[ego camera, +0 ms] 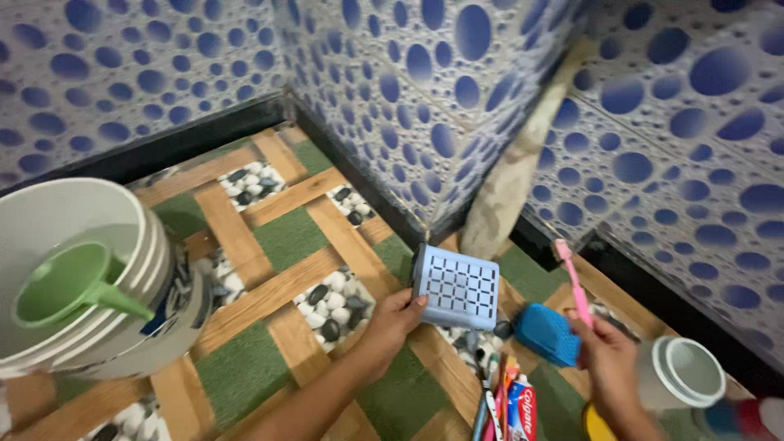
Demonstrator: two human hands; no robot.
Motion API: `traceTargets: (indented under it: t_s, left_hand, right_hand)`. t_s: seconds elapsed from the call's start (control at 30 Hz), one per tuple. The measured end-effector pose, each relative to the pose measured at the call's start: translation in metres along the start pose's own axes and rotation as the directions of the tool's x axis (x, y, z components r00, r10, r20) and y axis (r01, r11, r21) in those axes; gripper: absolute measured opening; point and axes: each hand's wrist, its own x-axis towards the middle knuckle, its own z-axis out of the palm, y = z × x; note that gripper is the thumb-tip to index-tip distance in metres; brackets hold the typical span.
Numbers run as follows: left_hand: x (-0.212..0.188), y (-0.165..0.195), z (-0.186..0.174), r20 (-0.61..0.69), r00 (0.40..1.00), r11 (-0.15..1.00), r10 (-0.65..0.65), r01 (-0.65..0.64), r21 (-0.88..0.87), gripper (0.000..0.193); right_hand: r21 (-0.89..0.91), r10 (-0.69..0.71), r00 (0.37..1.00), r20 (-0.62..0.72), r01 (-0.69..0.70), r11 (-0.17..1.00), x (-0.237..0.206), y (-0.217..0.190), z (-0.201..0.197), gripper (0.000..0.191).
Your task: The person holds a light blue plastic organizer with a grid pattern and scrubs its surface with a pink toothbrush. The person repeatedly scrubs the same object, occasionally dipping the toothbrush into a nearby container.
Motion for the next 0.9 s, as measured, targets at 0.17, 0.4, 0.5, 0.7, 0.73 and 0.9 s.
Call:
traceTargets:
  t_s: [0.17,0.4,0.5,0.7,0.73,0.9]
  left_hand:
    - [0.006,0.0,0.021,0.098,0.988,0.993,0.116,-0.111,-0.049,0.035]
    - [0.017,-0.013,0.035,0.177,0.979,0.994,0.098,-0.104,0.027,0.038]
    - [0.021,-0.017,0.041,0.187,0.982,0.999,0.036,-0.04,0.018,0.039]
    - [0.021,-0.024,0.051,0.182,0.981,0.998,-0.06,0.062,-0.006,0.038]
    - [0.022,-0.025,0.053,0.153,0.984,0.995,-0.095,0.089,0.046,0.038]
    - [0.024,-0.028,0.059,0.146,0.986,0.989,-0.077,0.057,0.139,0.038]
  right_hand:
    - [-0.343,-0.001,0.975,-0.224,-0.078,0.936,0.012,0.006,-0.093,0.032]
    - [-0.635,-0.195,0.954,-0.228,0.006,0.772,0.014,-0.002,-0.199,0.047]
    - [-0.744,-0.107,0.955,-0.275,-0.141,0.653,0.013,-0.01,-0.227,0.041]
    - [-0.847,-0.023,0.964,-0.266,-0.223,0.482,0.007,-0.039,-0.251,0.034]
    - [-0.879,-0.014,0.968,-0.252,-0.223,0.422,0.007,-0.043,-0.25,0.034]
    - [-0.962,0.062,0.978,-0.201,-0.209,0.174,0.012,-0.051,-0.217,0.033]
